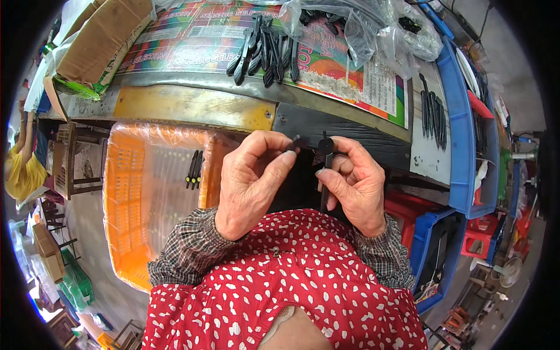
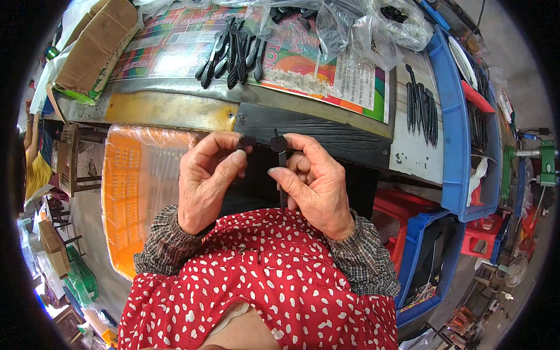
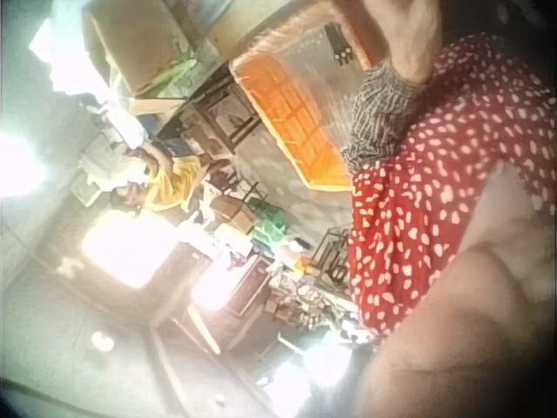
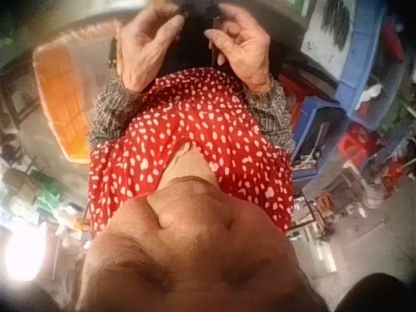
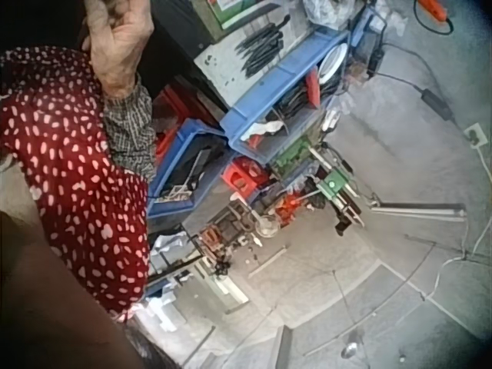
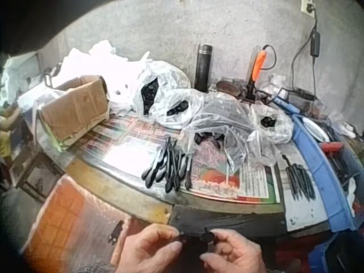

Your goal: The person assembles small black plastic components by hand, taking them from bins and fitting them together.

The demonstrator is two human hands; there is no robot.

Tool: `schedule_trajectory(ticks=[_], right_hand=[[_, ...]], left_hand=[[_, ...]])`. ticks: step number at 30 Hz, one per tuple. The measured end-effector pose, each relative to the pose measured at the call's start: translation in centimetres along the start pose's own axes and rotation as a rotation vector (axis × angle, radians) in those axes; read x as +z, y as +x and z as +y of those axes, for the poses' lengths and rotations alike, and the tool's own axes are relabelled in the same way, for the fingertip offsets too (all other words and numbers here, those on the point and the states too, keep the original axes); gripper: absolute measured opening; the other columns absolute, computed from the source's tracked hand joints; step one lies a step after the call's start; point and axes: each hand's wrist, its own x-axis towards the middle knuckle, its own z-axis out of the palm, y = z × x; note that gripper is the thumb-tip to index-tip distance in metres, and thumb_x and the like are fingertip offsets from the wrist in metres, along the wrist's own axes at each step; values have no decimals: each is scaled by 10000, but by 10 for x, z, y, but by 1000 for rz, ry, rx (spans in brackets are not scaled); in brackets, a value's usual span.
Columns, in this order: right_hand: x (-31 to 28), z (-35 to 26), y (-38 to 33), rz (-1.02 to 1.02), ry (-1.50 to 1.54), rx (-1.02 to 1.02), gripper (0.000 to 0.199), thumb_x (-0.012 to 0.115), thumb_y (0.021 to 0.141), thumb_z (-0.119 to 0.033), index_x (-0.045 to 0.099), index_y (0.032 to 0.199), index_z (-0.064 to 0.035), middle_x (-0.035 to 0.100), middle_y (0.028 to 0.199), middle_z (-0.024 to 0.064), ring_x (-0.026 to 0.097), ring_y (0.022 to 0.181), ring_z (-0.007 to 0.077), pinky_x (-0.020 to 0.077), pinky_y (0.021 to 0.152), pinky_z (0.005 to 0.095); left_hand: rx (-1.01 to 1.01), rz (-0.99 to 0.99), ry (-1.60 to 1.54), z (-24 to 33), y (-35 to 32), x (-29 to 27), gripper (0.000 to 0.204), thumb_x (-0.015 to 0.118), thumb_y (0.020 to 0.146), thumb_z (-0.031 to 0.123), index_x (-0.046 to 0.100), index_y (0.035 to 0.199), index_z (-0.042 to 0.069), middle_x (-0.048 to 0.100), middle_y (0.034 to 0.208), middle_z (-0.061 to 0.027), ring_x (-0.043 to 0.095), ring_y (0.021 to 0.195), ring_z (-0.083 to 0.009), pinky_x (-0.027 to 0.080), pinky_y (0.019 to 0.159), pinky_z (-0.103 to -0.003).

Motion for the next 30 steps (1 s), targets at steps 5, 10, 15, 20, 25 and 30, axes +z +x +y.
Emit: schedule_trajectory(ticks=[5,10,15,20,25,30], right_hand=[[1,3,-1,-7,12,-48,430,617,849,-7,429,1235,19,555,695,13,501,525,18,402,434,152],[3,6,-2,0,6,-74,449,624,848,-13,424,1248,16,556,698,8,510,536,22,411,445,154],[3,8,-1,9,-11,-81,456,629,847,-20,423,1252,14,561,707,8,512,542,20,419,453,156],[3,11,-1,7,-22,-96,455,634,843,-18,430,1248,12,574,723,13,513,541,20,423,455,156],[4,10,0,17,-19,-112,457,636,839,-14,432,1247,7,597,752,27,524,547,24,429,454,160],[5,13,0,15,-10,-132,460,637,838,-13,433,1250,2,615,773,39,533,551,30,434,453,163]], left_hand=[[57,-50,97,-3,-4,1,113,600,868,27,612,963,-33,585,929,-16,508,782,-34,417,648,-172],[-21,-10,-92,-5,-4,14,103,634,835,43,636,903,-34,609,762,-22,506,636,-37,412,551,-191],[-140,-58,-135,3,-1,13,111,625,848,62,640,900,-35,608,701,0,489,612,-17,396,517,-182],[-171,-84,-161,1,2,13,117,623,852,75,643,900,-30,606,689,7,482,593,-8,379,490,-175],[-162,-84,-189,-3,5,15,121,628,851,78,641,907,-29,605,682,6,488,579,-10,380,480,-172],[-176,-95,-211,-4,6,14,114,628,853,77,639,899,-27,596,655,6,477,535,-9,366,447,-175]])
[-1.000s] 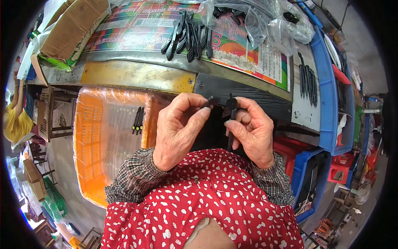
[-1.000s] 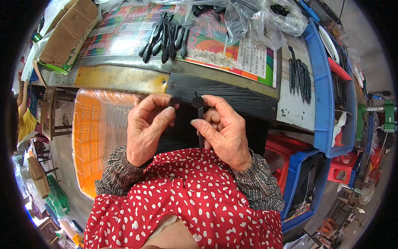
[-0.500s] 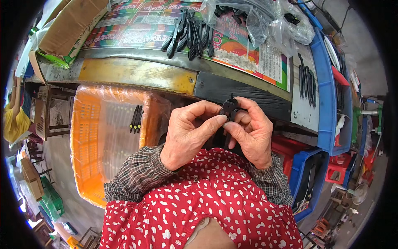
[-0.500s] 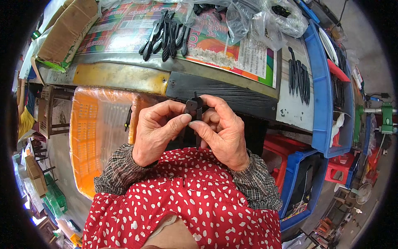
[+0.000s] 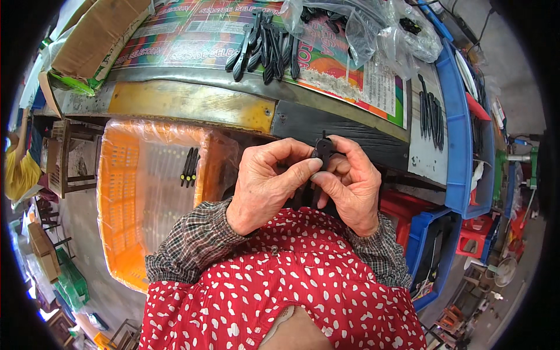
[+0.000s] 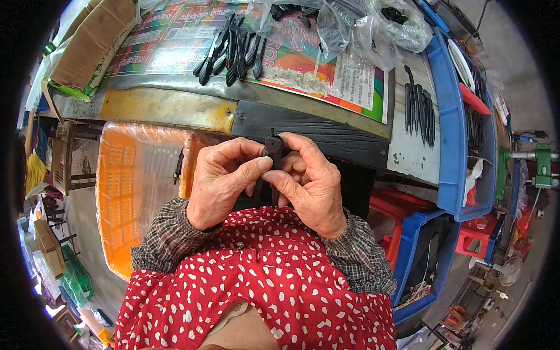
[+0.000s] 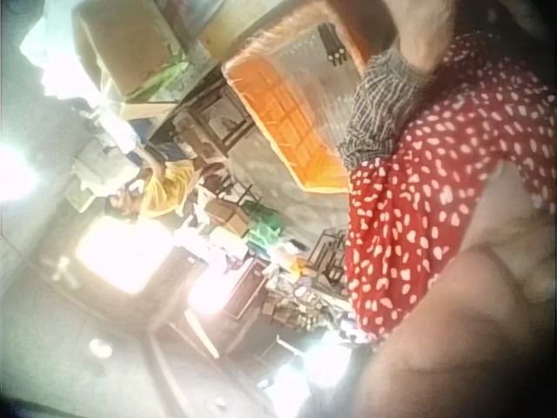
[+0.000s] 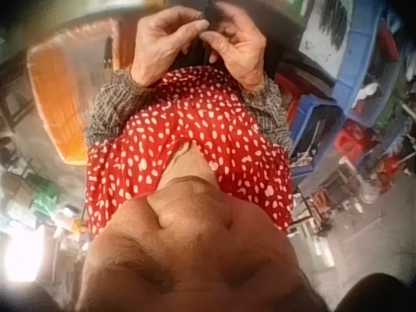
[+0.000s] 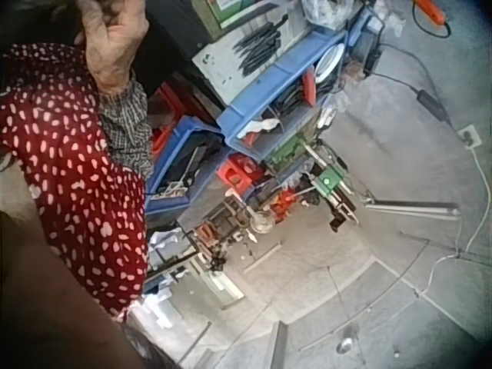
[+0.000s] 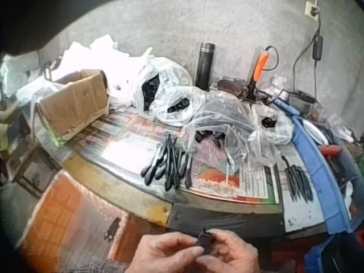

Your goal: The person assembles small black plastic components by hand, taking them from bins and fitting them together.

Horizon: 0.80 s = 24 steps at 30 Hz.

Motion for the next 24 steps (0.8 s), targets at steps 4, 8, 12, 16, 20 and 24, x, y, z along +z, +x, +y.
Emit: schedule_trajectory(ticks=[4,8,12,16,20,24], right_hand=[[0,1,0,3,-13,-17,466,639,839,-19,430,1255,5,605,755,36,542,550,37,437,452,166],[0,3,-1,13,-41,-35,475,638,840,-22,423,1264,5,586,724,28,547,548,45,443,452,172],[1,7,-1,24,-21,-32,484,636,840,-18,418,1271,5,579,721,28,549,548,49,446,450,175],[0,9,-2,25,-18,-26,493,635,839,-14,409,1278,5,586,736,36,557,555,53,448,451,175],[0,11,-3,31,-25,-29,499,634,839,-10,404,1281,6,589,739,39,564,567,56,451,454,174],[1,11,-2,31,6,-32,498,631,839,-7,403,1282,9,589,739,40,565,571,57,453,457,172]], left_hand=[[-36,-14,-29,1,0,0,102,635,850,59,635,911,-22,607,710,-8,498,543,-30,392,475,-171],[-29,-17,-52,-2,1,0,97,638,847,57,635,900,-23,608,703,-12,503,540,-35,396,473,-176],[3,10,-49,-8,3,0,120,640,850,95,640,881,-22,582,628,11,468,497,-10,358,423,-167],[-7,18,-47,-10,4,1,129,646,847,106,645,876,-20,586,630,10,466,493,-11,358,422,-166],[-39,0,-46,-6,3,0,86,631,850,53,645,886,-23,610,687,-16,510,538,-42,406,472,-185],[-48,7,-39,-8,3,1,94,634,851,63,648,888,-23,616,698,-19,512,540,-40,411,475,-181]])
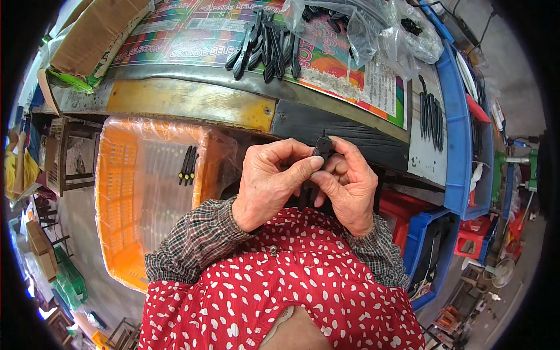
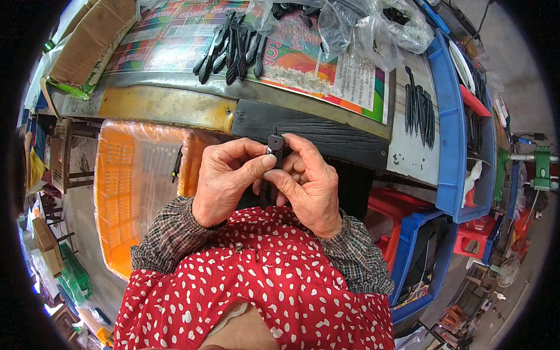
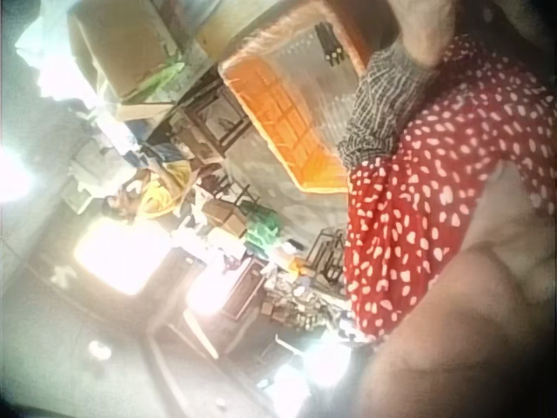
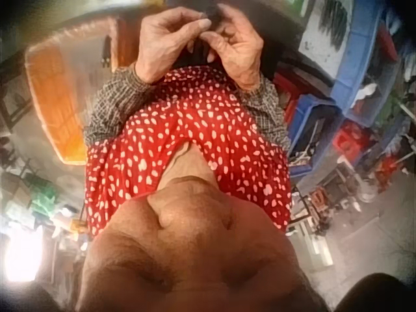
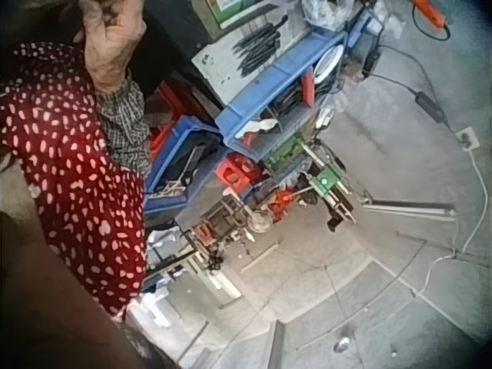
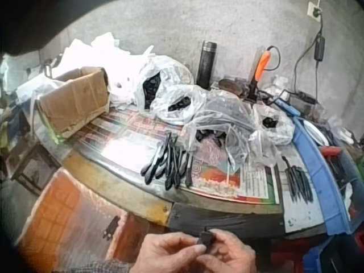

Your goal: The person assembles small black plastic components by hand, taking them from bins and fitting them together.

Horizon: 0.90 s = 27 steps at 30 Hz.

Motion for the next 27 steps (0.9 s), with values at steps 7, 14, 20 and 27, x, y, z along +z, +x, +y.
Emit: schedule_trajectory(ticks=[7,14,20,27], right_hand=[[0,-1,-1,-1,8,35,494,626,843,-7,402,1282,13,591,753,40,561,576,51,452,463,166],[0,1,-2,8,34,42,486,624,844,-5,403,1276,18,594,765,53,566,575,57,453,464,163],[0,2,-3,-9,52,52,501,619,843,6,381,1284,23,596,766,67,579,583,71,460,461,168],[0,2,-3,-5,73,64,509,625,838,7,379,1283,25,594,761,65,581,583,75,461,462,170]], left_hand=[[-13,5,4,-2,1,-1,101,636,853,70,649,891,-22,623,714,-21,514,545,-38,413,476,-178],[-30,-13,17,-2,1,-1,106,636,853,74,651,896,-22,619,712,-18,510,543,-38,415,479,-180],[-10,15,13,-3,0,0,151,645,844,108,660,895,-33,612,660,-14,482,509,-23,381,438,-174],[-36,-8,11,-1,-1,-1,131,637,852,95,652,898,-26,617,694,-15,500,537,-32,401,467,-175]])
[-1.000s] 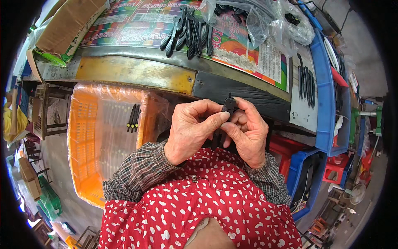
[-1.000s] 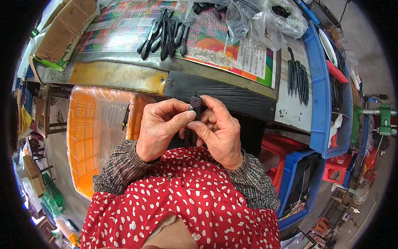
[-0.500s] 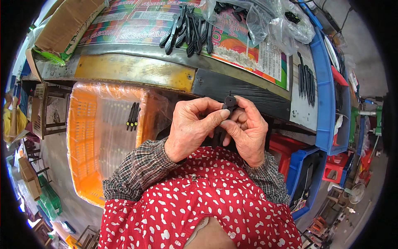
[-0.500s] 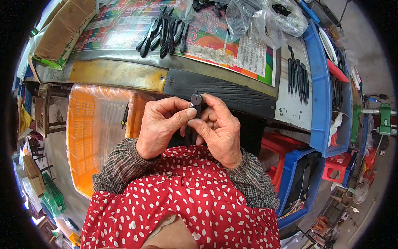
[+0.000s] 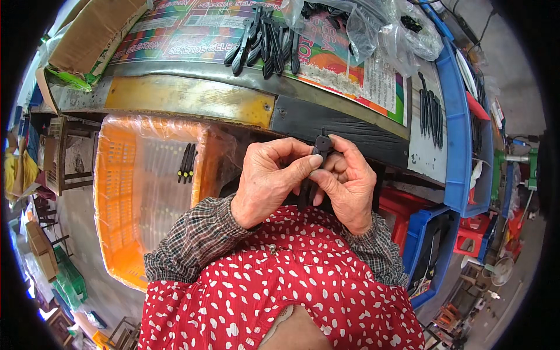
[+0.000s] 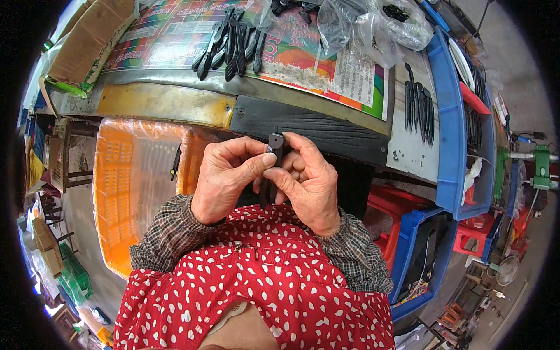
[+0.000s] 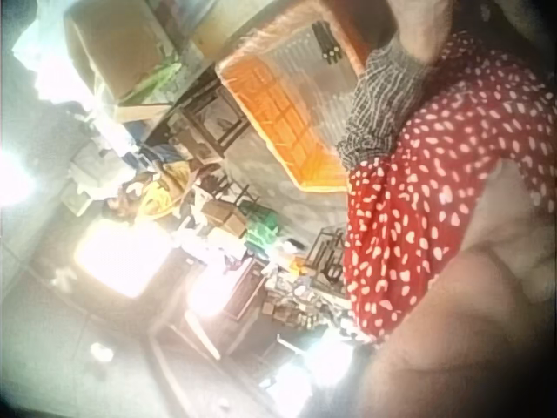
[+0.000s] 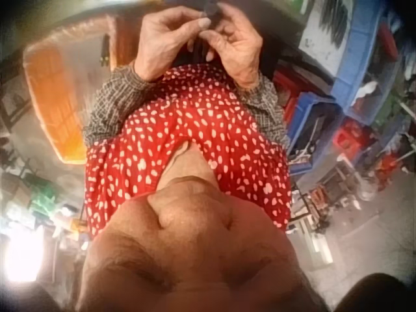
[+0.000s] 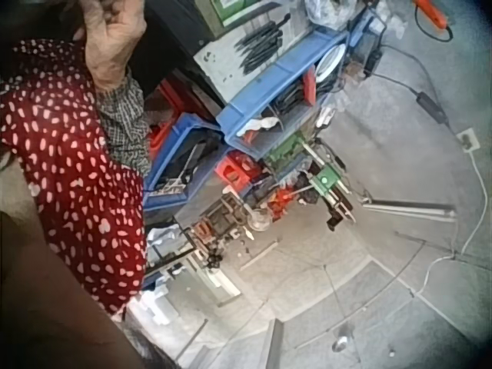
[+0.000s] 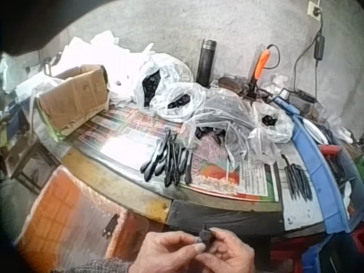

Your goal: The person assembles small black plastic components by hand, taking them from bins and fitting them together.

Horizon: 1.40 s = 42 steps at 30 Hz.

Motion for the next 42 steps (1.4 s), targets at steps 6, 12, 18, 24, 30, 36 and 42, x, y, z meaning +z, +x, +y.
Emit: schedule_trajectory(ticks=[6,12,18,24,30,36,42], right_hand=[[1,4,-2,7,-72,-41,528,627,837,7,371,1299,19,585,750,60,577,578,73,457,460,173],[3,4,-3,24,-36,-47,530,630,836,4,374,1300,16,588,756,63,579,580,76,457,463,175],[3,3,-3,19,-10,-17,520,624,841,1,373,1297,13,592,767,66,580,582,80,456,462,173],[3,1,-2,13,39,-2,520,615,844,11,368,1301,9,590,774,74,582,589,82,460,464,169],[3,1,-2,3,32,-12,523,615,844,9,363,1302,12,591,796,74,589,603,84,465,466,168],[-4,-11,1,-2,-5,13,457,624,850,-23,421,1255,38,582,788,45,558,597,51,430,474,150],[-17,-32,11,-33,-201,24,287,587,895,-97,541,1147,33,506,675,-23,437,529,6,355,454,153]], left_hand=[[-30,-14,-32,-1,1,1,108,626,862,84,642,894,-18,617,717,-18,519,559,-43,424,496,-180],[-41,-27,-78,-2,1,2,119,625,865,93,641,898,-20,620,729,-21,525,570,-50,427,498,-184],[-37,-53,-107,-2,0,1,132,623,868,98,641,920,-21,628,747,-25,527,573,-51,430,499,-185],[-42,-63,-122,-3,0,1,136,618,871,99,639,933,-20,630,761,-24,529,577,-46,434,501,-178],[-33,-66,-121,-5,1,2,139,609,878,104,630,943,-17,624,767,-19,522,576,-40,430,499,-176],[9,-62,-49,-5,-2,3,129,606,876,92,626,934,-22,615,745,-12,502,559,-32,410,485,-177],[119,-41,162,-9,-5,5,96,627,851,59,634,912,-13,596,717,7,484,561,-17,393,485,-177]])
